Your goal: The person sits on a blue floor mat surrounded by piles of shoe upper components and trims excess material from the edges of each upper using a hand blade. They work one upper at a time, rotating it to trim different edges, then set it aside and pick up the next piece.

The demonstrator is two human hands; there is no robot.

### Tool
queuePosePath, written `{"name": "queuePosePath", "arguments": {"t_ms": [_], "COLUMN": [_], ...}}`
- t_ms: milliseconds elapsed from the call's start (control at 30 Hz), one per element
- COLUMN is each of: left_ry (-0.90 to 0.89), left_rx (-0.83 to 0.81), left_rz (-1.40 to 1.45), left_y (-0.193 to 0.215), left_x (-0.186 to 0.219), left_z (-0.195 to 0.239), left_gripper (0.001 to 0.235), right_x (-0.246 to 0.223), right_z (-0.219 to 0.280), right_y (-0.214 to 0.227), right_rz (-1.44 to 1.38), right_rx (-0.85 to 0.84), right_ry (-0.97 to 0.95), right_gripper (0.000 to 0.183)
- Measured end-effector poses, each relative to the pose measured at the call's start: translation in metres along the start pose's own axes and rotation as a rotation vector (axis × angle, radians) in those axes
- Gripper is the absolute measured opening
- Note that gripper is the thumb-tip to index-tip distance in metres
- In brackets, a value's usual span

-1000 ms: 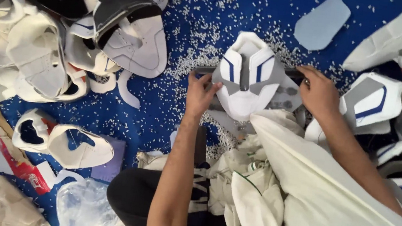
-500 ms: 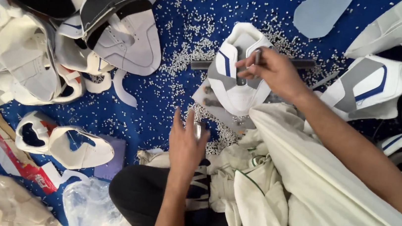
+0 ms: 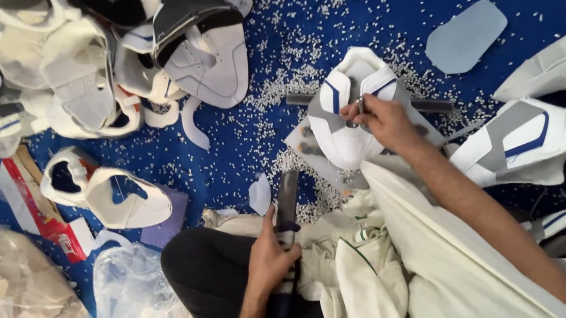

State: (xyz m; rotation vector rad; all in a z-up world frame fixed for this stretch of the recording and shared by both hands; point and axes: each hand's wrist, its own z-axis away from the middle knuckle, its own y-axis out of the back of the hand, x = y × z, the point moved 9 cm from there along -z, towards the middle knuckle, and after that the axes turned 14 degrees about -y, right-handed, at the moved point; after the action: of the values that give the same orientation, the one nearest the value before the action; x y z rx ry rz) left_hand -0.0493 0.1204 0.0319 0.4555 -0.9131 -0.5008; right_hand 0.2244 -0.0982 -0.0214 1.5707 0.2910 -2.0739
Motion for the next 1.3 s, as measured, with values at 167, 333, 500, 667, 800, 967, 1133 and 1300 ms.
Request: {"name": "queuePosePath", "arguments": {"t_ms": [167, 333, 500, 667, 800, 967, 1133, 1300], "left_ry": [-0.245, -0.524, -0.589, -0.504, -0.457, -0.517, -0.656, -0.905], "left_rx": [0.18, 0.304, 0.373, 0.187, 0.307, 0.402, 0.454, 0.428], "left_rz": [0.187, 0.329, 1.217, 0.277, 0.193, 0.263, 0.405, 0.595], "left_y": [0.024, 0.09, -0.003, -0.026, 0.009, 0.038, 0.078, 0.106], "left_x": [0.091, 0.202, 0.093, 0.1, 0.113, 0.132, 0.174, 0.232], "left_z": [0.018, 0.042, -0.033, -0.053, -0.033, -0.006, 0.031, 0.044], "left_gripper": [0.098, 0.098, 0.025, 0.038, 0.033, 0.031, 0.033, 0.041], "right_x": [-0.009, -0.024, -0.034, 0.005, 0.042, 0.026, 0.04, 0.009], "right_z": [0.015, 0.026, 0.025, 0.022, -0.014, -0.023, -0.023, -0.01], "right_y": [0.0, -0.002, 0.002, -0.005, 0.021, 0.022, 0.005, 0.011], "right_rz": [0.126, 0.217, 0.201, 0.181, -0.391, -0.524, -0.32, -0.112], "right_rx": [0.057, 0.069, 0.081, 0.048, 0.084, -0.02, -0.082, 0.05], "right_ry": [0.105, 0.189, 0.235, 0.165, -0.085, -0.154, -0.22, -0.087], "right_gripper": [0.018, 0.028, 0.035, 0.028, 0.007, 0.007, 0.006, 0.012]}}
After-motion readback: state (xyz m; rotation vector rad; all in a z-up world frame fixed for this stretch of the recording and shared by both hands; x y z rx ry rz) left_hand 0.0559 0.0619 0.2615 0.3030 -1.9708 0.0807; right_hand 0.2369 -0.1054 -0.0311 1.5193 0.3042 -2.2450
